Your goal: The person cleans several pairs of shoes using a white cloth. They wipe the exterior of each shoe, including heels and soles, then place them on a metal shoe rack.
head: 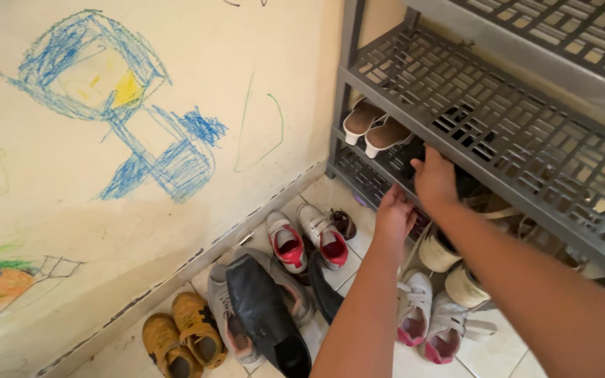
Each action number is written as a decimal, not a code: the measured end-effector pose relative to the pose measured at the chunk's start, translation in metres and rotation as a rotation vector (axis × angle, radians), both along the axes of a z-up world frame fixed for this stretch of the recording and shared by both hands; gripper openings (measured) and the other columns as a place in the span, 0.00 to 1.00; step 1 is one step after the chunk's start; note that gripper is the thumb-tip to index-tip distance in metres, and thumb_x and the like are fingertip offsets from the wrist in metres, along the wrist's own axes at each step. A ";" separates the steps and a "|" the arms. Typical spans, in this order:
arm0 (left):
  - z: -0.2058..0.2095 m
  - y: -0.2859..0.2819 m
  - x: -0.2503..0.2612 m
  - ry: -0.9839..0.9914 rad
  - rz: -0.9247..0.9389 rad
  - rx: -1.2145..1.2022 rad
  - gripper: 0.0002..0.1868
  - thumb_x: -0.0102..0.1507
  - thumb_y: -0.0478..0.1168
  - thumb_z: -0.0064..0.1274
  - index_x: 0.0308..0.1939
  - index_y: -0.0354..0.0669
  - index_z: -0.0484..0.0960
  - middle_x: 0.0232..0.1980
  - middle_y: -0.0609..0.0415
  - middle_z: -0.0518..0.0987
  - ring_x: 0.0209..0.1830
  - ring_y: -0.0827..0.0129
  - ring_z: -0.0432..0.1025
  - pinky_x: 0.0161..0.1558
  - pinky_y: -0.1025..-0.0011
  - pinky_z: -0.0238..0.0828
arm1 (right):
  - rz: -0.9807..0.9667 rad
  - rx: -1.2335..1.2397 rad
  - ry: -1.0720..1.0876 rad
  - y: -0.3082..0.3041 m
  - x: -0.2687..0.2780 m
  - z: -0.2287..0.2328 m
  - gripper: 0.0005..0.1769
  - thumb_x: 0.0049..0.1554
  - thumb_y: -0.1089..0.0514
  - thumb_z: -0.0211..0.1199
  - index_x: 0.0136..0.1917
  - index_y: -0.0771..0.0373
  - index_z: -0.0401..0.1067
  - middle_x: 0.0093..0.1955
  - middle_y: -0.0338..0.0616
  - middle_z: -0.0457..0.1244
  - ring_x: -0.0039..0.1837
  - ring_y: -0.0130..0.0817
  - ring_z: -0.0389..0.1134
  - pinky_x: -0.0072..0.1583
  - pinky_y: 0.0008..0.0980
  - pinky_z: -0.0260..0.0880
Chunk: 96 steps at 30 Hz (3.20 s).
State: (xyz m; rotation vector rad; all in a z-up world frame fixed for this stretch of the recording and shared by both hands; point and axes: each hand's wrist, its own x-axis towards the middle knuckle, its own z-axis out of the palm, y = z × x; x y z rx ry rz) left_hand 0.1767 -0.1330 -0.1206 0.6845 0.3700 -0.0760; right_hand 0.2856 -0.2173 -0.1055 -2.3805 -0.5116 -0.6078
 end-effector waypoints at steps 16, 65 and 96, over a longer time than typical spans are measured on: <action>-0.124 -0.060 -0.030 0.078 0.091 -0.081 0.31 0.66 0.32 0.45 0.75 0.51 0.69 0.61 0.60 0.74 0.50 0.76 0.68 0.49 0.73 0.65 | -0.056 -0.275 0.488 -0.003 0.010 0.013 0.35 0.65 0.54 0.55 0.79 0.67 0.48 0.66 0.72 0.61 0.66 0.67 0.64 0.65 0.55 0.64; -0.123 0.037 -0.265 0.210 0.330 0.391 0.31 0.68 0.52 0.45 0.70 0.36 0.71 0.64 0.42 0.80 0.62 0.64 0.73 0.64 0.71 0.65 | 0.008 0.331 1.302 -0.001 -0.285 -0.063 0.17 0.57 0.50 0.66 0.56 0.59 0.71 0.35 0.37 0.60 0.32 0.25 0.54 0.33 0.28 0.52; 0.153 0.090 -0.232 0.265 0.290 0.558 0.46 0.62 0.73 0.43 0.58 0.30 0.81 0.57 0.42 0.83 0.56 0.64 0.74 0.61 0.68 0.64 | 0.572 0.007 0.185 0.082 -0.263 0.292 0.29 0.57 0.75 0.48 0.68 0.57 0.69 0.72 0.47 0.64 0.73 0.45 0.62 0.73 0.46 0.54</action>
